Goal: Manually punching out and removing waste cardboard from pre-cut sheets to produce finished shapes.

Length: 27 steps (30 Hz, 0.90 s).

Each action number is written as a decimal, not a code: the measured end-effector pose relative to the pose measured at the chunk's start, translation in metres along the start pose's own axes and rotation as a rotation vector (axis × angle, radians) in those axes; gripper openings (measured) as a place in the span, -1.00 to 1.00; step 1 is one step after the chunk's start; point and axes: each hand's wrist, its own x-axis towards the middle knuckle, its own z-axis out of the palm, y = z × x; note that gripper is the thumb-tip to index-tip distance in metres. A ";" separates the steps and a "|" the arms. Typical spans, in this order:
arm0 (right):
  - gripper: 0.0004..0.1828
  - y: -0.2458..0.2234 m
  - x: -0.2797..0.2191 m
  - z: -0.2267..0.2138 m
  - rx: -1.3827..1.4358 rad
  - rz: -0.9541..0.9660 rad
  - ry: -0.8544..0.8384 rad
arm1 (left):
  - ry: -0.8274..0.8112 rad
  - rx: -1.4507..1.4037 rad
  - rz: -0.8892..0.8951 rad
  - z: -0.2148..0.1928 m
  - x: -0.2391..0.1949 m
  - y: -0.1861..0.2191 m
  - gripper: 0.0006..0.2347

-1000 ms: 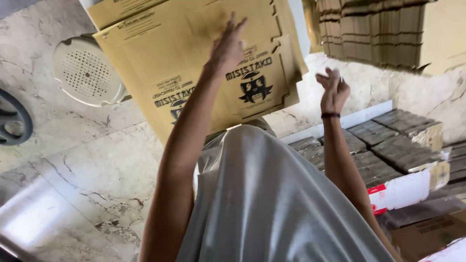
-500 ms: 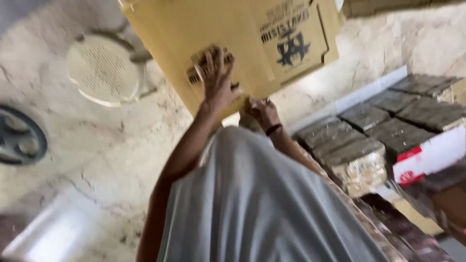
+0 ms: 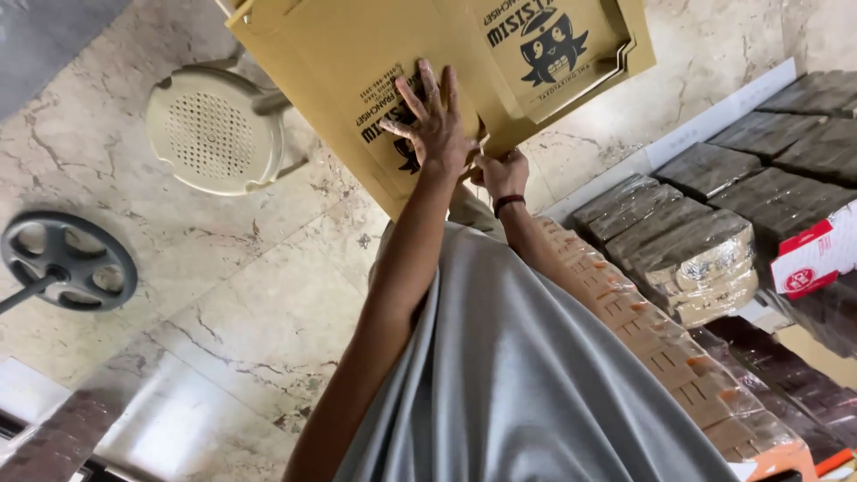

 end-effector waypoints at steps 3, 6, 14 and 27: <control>-0.43 0.000 -0.015 0.002 0.268 -0.134 -0.219 | -0.048 0.070 0.001 -0.014 -0.019 0.004 0.05; -0.63 -0.023 -0.029 -0.007 0.148 -0.096 -0.255 | -0.032 0.056 0.023 -0.013 -0.012 0.002 0.13; -0.57 -0.025 -0.023 -0.011 0.164 -0.032 -0.241 | -0.023 0.032 0.048 -0.003 0.004 -0.002 -0.01; -0.34 0.041 -0.052 0.018 -0.120 0.261 -0.738 | 0.195 0.101 0.287 0.016 0.024 -0.101 0.20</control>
